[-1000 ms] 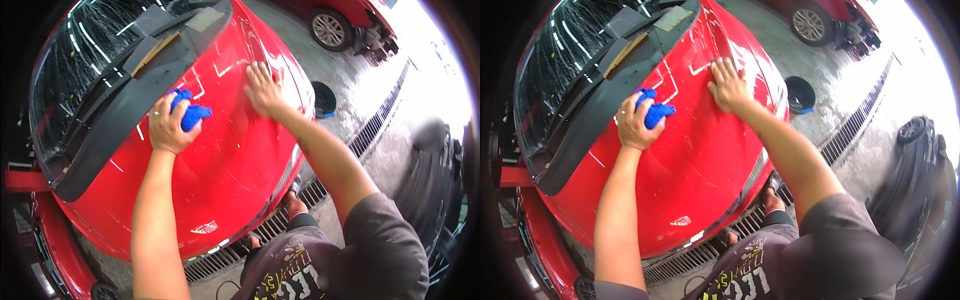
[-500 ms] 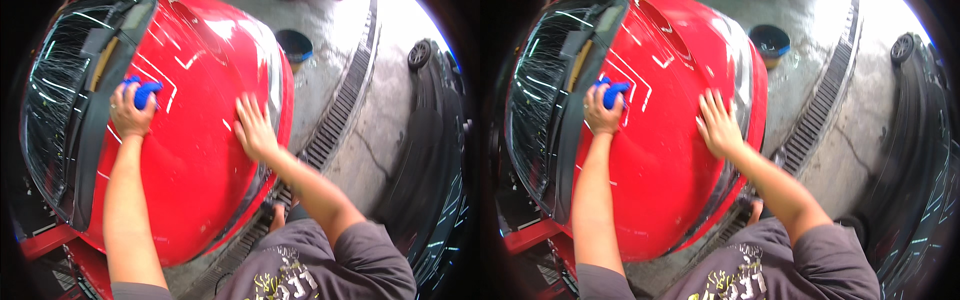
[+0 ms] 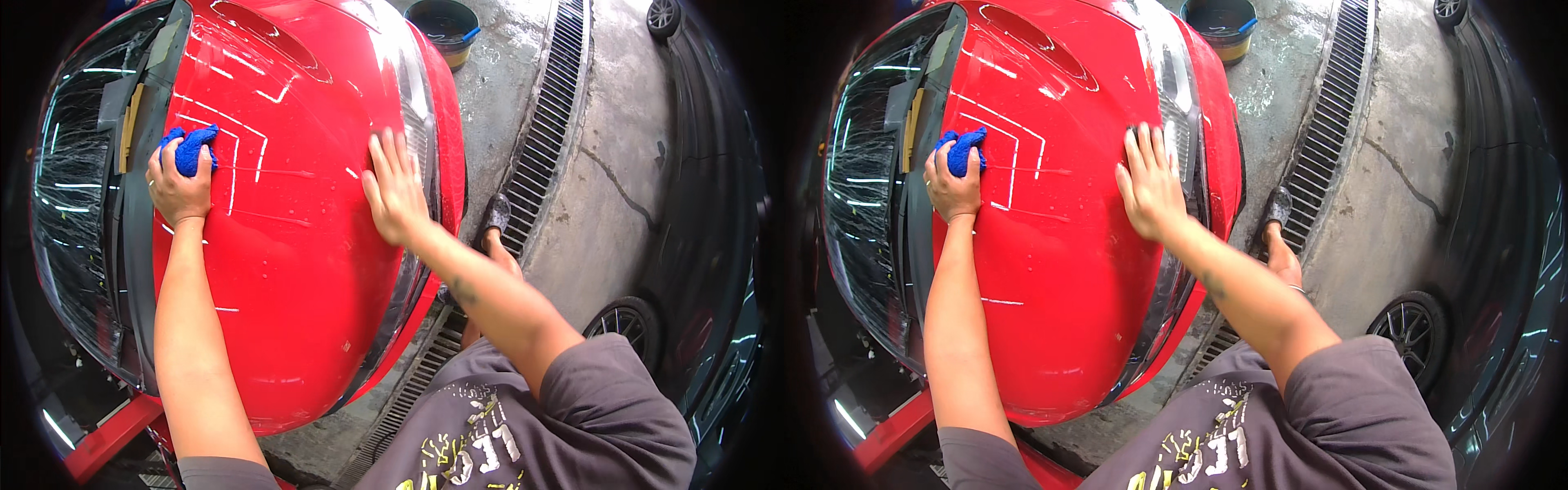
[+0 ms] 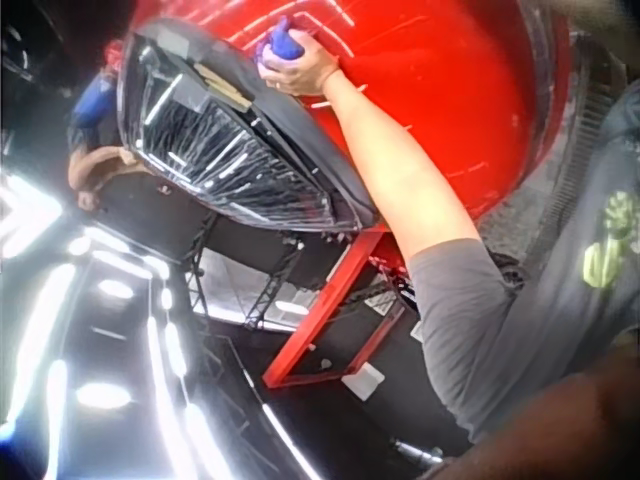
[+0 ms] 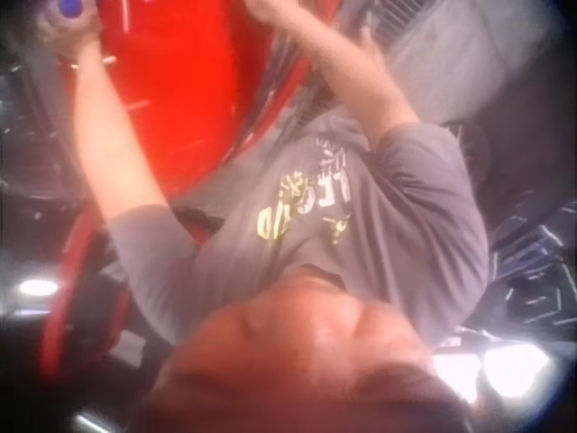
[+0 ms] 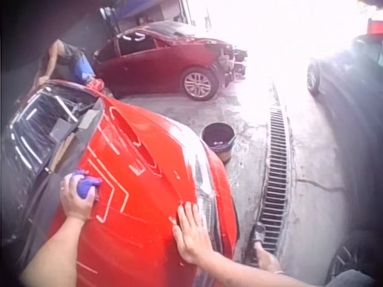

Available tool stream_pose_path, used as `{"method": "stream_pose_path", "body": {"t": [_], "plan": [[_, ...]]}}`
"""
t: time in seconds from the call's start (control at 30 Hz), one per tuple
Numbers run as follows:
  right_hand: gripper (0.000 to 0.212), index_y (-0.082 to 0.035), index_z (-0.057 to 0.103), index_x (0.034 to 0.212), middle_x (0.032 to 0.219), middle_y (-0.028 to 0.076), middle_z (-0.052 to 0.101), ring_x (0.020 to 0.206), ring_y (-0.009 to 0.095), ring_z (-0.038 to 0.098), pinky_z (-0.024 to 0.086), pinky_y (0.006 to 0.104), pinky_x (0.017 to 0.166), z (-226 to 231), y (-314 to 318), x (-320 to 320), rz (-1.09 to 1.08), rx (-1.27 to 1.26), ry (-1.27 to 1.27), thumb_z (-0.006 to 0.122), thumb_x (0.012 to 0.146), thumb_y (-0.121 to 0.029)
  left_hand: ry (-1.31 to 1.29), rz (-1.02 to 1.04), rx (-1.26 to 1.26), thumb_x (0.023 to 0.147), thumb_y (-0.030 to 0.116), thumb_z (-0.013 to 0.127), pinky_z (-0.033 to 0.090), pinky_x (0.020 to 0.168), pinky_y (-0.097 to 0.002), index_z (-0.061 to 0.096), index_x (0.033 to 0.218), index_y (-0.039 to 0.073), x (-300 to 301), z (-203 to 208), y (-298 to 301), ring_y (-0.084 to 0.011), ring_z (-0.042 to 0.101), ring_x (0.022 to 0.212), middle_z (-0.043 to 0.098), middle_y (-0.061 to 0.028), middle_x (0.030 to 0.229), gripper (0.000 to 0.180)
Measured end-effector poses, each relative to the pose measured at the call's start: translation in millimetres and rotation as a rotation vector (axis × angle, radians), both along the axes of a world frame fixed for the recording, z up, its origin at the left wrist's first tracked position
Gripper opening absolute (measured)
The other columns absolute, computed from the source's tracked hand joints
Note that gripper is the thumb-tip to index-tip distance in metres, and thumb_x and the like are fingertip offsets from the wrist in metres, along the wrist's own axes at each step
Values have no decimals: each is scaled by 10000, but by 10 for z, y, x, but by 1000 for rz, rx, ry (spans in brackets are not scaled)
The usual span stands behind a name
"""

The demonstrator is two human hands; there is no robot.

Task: The person scrubs the hood of a red car using a black sponge and a blue microfiber cloth. They repeatedly wipe the surface, occasionally dipping the sponge into a bucket of water to rinse it. The person works methodically across the hood, ensuring the surface is thoroughly cleaned.

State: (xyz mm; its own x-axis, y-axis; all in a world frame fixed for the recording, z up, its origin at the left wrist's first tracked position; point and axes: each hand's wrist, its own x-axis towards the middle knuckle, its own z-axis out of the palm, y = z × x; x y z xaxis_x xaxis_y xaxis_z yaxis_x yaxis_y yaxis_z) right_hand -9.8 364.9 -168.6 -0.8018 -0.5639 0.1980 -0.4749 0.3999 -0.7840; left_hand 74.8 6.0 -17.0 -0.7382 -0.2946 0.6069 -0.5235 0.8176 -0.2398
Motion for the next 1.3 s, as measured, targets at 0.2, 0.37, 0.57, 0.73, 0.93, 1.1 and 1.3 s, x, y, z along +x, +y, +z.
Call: {"method": "stream_pose_path", "body": {"t": [0.2,0.37,0.57,0.73,0.93,1.1,1.3], "plan": [[765,62,322,1737,1833,339,226,1731,511,141,97,702,1367,-168,732,1236,229,77,-34,579,1121,-312,7,3,-2,976,555,797,582,1082,-564,717,1353,232,107,-14,-36,-420,673,1304,684,-126,1419,503],[694,58,317,1732,1810,359,247,1697,545,205,203,669,1358,-63,213,354,15,-23,-17,529,1157,-268,1,-35,2,969,562,801,582,1081,-561,724,1343,246,66,17,-35,-421,681,1288,686,-118,1416,496],[775,65,250,1762,1839,356,163,1730,535,86,86,680,1381,-223,725,1258,216,-21,-46,562,1132,-261,21,-25,-6,961,562,810,582,1079,-561,722,1347,251,130,17,-59,-419,683,1285,686,-116,1416,503],[694,31,278,1761,1840,334,192,1727,522,120,146,659,1376,-84,217,327,45,-37,-95,507,1169,-250,9,-25,-35,918,542,846,609,1019,-554,706,1319,244,61,12,-16,-400,704,1234,688,-116,1372,519],[800,24,237,1780,1866,314,128,1747,498,58,74,720,1364,-227,689,1094,265,126,-97,543,1132,-332,19,-43,4,950,523,830,589,1066,-554,714,1336,230,111,55,5,-421,687,1274,687,-136,1397,499],[688,4,318,1751,1840,301,240,1722,504,178,194,687,1353,37,-208,-411,34,44,38,506,1172,-316,27,-38,-8,938,517,837,579,1078,-548,714,1331,227,-22,73,30,-418,686,1270,687,-131,1397,503],[812,31,265,1771,1852,318,182,1743,497,105,93,745,1350,58,577,1057,349,270,-7,567,1123,-354,22,-28,7,910,503,854,587,1062,-544,704,1332,252,140,48,16,-401,674,1282,672,-106,1406,513]]}}
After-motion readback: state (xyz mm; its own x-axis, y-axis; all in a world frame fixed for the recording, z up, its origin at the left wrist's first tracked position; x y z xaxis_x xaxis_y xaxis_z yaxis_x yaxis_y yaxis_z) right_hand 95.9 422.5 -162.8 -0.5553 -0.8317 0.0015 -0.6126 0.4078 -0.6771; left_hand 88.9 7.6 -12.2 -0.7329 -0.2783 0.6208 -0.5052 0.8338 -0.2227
